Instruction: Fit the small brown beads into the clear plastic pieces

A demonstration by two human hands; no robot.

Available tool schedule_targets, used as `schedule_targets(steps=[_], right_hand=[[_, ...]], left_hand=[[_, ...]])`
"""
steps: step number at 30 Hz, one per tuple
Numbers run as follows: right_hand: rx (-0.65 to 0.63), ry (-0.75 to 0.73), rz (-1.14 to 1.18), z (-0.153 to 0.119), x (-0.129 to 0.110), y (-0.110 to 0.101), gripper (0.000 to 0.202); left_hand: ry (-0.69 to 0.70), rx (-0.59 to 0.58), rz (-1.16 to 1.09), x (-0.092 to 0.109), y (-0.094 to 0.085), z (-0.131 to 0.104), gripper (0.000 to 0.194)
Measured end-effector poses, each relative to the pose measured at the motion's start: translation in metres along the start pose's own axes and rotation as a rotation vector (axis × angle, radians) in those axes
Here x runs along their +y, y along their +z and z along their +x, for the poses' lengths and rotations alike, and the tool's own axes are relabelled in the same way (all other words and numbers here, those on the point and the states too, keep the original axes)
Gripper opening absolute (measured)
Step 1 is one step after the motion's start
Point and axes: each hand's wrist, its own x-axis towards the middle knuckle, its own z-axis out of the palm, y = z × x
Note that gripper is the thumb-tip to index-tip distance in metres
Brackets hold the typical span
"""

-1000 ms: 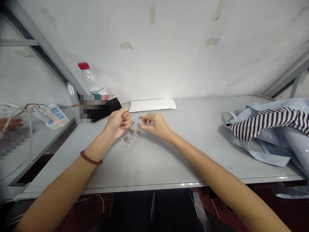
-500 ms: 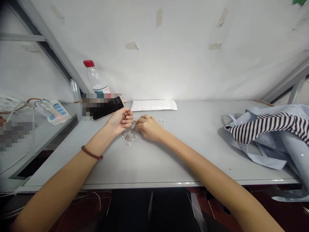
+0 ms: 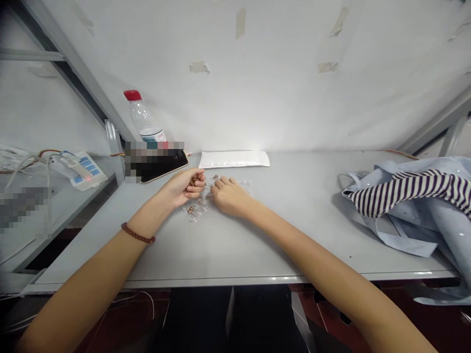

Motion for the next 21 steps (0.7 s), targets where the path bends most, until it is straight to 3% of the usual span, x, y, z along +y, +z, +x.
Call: schedule_targets(steps=[8, 12, 17, 19, 21], right_hand=[[0.166, -0.001, 0.014, -0.005, 0.015, 0.001, 0.03], [0.33, -0.049, 0.075, -0.004, 0.012, -0.004, 0.036], [0.465, 0.008, 0.335, -0.005, 0.004, -0.014, 0.026], [0.455, 0.086, 0.512, -0.006, 0.004, -0.02, 0.022], [0.398, 0.169, 0.666, -0.007, 0.005, -0.023, 0.021]], left_hand=[[-0.018, 0.097, 0.299, -0.011, 0.006, -0.004, 0.039], [-0.07, -0.019, 0.326, -0.012, 0.006, -0.006, 0.044], [0.001, -0.16, 0.237, -0.006, 0.008, -0.013, 0.043], [-0.003, -0.202, 0.241, -0.005, 0.009, -0.014, 0.043], [0.094, -0.145, 0.265, -0.003, 0.008, -0.013, 0.044]])
